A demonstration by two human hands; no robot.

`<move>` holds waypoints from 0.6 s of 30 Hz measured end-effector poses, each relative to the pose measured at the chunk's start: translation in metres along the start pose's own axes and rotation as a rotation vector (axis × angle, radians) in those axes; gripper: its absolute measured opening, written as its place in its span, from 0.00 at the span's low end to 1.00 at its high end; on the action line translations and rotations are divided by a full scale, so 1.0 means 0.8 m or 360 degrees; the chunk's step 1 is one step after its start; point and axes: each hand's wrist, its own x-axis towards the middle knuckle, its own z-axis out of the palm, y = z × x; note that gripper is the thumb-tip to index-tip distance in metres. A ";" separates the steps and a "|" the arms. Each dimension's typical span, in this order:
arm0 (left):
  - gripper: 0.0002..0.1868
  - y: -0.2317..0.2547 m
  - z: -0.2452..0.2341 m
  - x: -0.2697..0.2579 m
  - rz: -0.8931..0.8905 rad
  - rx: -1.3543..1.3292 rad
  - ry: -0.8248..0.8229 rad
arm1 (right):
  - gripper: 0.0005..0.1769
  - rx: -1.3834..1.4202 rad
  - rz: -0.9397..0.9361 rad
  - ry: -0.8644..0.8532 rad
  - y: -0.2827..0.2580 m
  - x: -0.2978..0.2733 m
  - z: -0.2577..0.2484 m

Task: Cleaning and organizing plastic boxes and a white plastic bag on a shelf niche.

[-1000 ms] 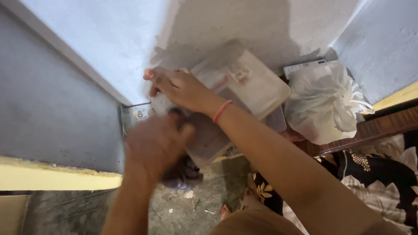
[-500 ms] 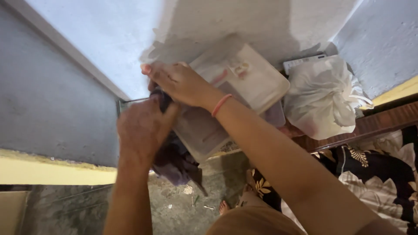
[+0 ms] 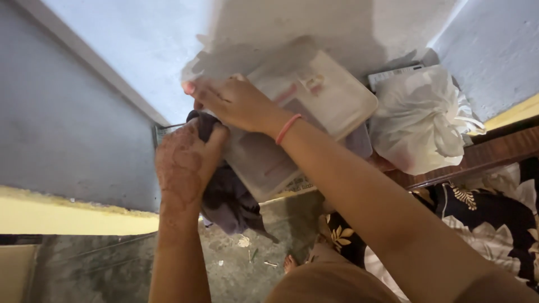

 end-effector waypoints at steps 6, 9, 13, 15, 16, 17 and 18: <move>0.11 0.048 -0.024 -0.059 0.0113 0.0279 -0.0718 | 0.36 0.0063 0.0234 -0.0108 -0.021 -0.002 -0.007; 0.24 0.089 -0.065 -0.046 -0.0370 -0.0045 -0.0935 | 0.39 -0.0030 -0.0068 0.0060 -0.012 -0.005 -0.002; 0.22 0.049 -0.046 -0.001 -0.0245 0.0086 -0.0877 | 0.40 -0.0034 -0.0310 0.0152 -0.003 -0.002 0.001; 0.25 0.035 -0.042 0.022 -0.0348 0.0006 -0.0649 | 0.39 0.0106 0.0073 -0.0009 -0.023 -0.005 -0.012; 0.25 0.040 -0.046 0.023 -0.0345 0.0015 -0.0648 | 0.39 0.0111 0.0069 -0.0002 -0.020 -0.002 -0.008; 0.26 0.047 -0.049 0.024 -0.0388 0.0113 -0.0725 | 0.39 0.0100 0.0033 -0.0003 -0.015 -0.001 -0.006; 0.26 0.054 -0.050 0.025 -0.0430 0.0213 -0.0800 | 0.40 0.0089 -0.0002 -0.0003 -0.009 -0.001 -0.005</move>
